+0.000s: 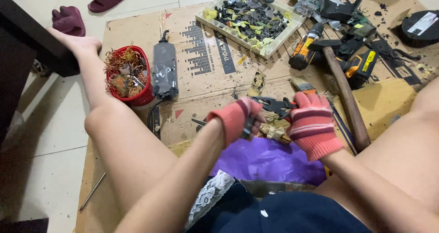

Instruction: Disassembling electronic components using a brush, pliers, and other hand tools on a cardboard-covered floor.

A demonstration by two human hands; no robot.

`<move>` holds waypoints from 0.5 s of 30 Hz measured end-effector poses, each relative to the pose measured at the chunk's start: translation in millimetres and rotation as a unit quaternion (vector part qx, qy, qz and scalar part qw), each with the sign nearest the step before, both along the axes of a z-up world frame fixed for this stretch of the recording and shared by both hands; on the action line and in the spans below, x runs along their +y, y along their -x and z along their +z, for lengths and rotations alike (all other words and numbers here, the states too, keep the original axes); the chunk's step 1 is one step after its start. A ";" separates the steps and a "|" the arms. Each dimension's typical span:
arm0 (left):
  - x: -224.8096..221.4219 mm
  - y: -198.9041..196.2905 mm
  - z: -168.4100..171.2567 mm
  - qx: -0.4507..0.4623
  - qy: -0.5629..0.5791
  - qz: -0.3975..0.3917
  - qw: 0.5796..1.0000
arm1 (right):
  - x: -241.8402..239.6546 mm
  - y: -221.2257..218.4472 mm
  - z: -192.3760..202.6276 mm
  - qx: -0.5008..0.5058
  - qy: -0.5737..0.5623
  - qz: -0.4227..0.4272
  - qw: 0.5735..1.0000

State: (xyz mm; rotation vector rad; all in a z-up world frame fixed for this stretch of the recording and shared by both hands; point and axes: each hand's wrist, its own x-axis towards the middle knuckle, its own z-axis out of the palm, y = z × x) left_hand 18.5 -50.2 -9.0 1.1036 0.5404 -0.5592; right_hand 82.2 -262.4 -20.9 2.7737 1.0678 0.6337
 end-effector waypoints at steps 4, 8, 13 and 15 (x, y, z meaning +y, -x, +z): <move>-21.7 -15.2 -15.0 0.062 0.045 0.047 0.996 | -7.5 -0.8 -13.4 0.010 0.015 -0.039 0.999; -34.2 -6.9 -30.3 0.144 0.289 0.339 0.883 | 8.3 -6.1 0.5 0.201 -0.105 -0.206 0.952; -44.1 18.2 1.0 0.148 0.146 0.327 0.922 | 15.8 10.2 36.6 0.272 -0.061 -0.253 0.927; -28.8 24.1 -11.7 0.152 0.045 0.340 0.927 | 10.0 1.6 23.3 0.298 -0.081 -0.269 0.912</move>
